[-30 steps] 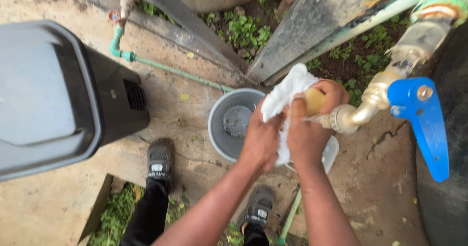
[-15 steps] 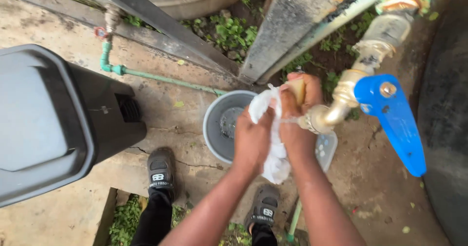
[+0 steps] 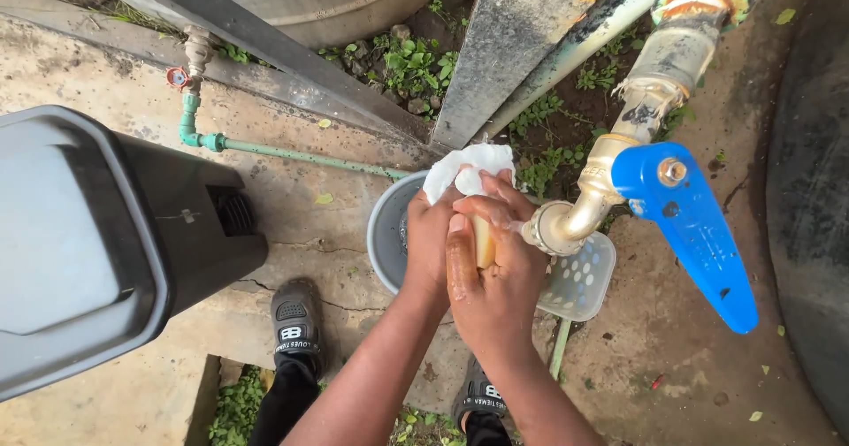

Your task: Hand washing a white cloth in a bucket using soap and water at an outdoor tap.

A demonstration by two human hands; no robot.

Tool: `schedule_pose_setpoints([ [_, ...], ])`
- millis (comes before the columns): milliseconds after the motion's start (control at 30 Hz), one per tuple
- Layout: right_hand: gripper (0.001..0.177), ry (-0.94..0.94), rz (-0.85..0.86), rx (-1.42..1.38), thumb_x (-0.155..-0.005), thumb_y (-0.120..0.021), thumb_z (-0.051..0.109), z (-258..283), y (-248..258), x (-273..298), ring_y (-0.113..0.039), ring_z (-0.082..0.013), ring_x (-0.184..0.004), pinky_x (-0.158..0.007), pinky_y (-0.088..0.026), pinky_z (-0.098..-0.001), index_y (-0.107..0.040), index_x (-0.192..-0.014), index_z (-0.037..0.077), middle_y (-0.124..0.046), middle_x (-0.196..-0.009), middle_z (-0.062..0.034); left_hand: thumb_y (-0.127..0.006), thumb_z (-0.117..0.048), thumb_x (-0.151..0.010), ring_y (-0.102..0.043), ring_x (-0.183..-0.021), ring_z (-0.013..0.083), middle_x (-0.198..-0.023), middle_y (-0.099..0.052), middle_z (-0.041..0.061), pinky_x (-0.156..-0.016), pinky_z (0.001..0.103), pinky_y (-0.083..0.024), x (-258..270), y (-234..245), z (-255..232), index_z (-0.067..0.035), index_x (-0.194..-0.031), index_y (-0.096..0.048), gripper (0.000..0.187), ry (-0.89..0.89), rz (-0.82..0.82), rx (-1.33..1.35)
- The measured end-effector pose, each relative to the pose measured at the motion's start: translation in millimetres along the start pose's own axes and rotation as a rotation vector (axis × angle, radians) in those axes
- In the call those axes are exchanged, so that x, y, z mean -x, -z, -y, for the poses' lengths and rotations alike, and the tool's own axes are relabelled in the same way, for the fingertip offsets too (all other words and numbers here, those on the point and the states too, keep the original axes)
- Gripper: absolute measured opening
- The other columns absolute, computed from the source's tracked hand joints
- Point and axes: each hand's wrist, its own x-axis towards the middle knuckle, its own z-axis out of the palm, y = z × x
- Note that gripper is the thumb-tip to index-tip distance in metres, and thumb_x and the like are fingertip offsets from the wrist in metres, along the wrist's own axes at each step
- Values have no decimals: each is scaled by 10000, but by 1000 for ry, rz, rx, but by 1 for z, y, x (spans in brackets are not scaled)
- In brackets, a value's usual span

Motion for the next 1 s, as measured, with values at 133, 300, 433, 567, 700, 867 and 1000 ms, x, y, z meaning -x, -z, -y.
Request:
schedule_pose_setpoints([
  [133, 134, -255, 2, -389, -1019, -638, 109, -33, -7, -21, -653, -296, -1140, -1016, -547, -439, -617, -1127, 34, -621, -1285, -158, -544, -68, -963, -710, -958, 129, -1086, -762, 73, -848, 265, -555, 9, -7, 9, -8, -1176, -686, 263, -77, -61, -135],
  [300, 245, -91, 2, -38, -953, -618, 69, -14, -6, 1, -619, -323, -1220, -1051, -511, -453, -602, -1192, 18, -607, -1287, -184, -518, -57, -951, -698, -856, 182, -997, -754, 111, -762, 320, -573, -15, 3, 6, 29, -1131, -704, 273, -90, -38, -131],
  [433, 196, -430, 9, -504, -977, -594, 94, -32, -3, -31, -639, -346, -1129, -984, -541, -406, -585, -1171, 65, -624, -1260, -171, -552, -72, -964, -692, -898, 169, -1004, -761, 124, -807, 304, -556, 14, -5, 14, 32, -1103, -711, 235, -171, -20, -310],
  [567, 58, -68, 77, -69, -1011, -605, 69, 5, 0, 2, -611, -357, -1342, -1111, -491, -419, -607, -1066, 54, -598, -1381, -200, -512, -60, -904, -720, -778, 155, -932, -770, 74, -688, 307, -590, -6, 5, 0, -29, -1083, -716, 273, 41, -138, -222],
  [700, 179, -147, 10, -262, -1009, -626, 162, -34, -11, -21, -640, -308, -1140, -976, -552, -405, -631, -1127, 28, -652, -1180, -142, -571, -74, -995, -622, -700, 160, -884, -731, 95, -615, 342, -518, 1, 9, 23, 3, -1083, -731, 198, -67, 12, -202],
  [867, 200, -960, 229, -1127, -898, -679, 208, -78, -10, -52, -704, -230, -902, -777, -587, -380, -667, -1076, 117, -684, -993, -73, -664, -110, -994, -646, -815, 140, -985, -701, 77, -708, 320, -534, 9, 10, 4, 4, -1165, -693, 208, 90, 139, 84],
  [1000, 313, -748, 219, -1044, -839, -794, -6, -101, -6, -42, -656, -180, -925, -828, -556, -347, -627, -1090, 77, -658, -1025, -78, -721, -236, -875, -738, -961, 277, -1164, -695, 181, -826, 420, -633, -3, 31, -23, -98, -1363, -525, 544, 455, 100, 327],
])
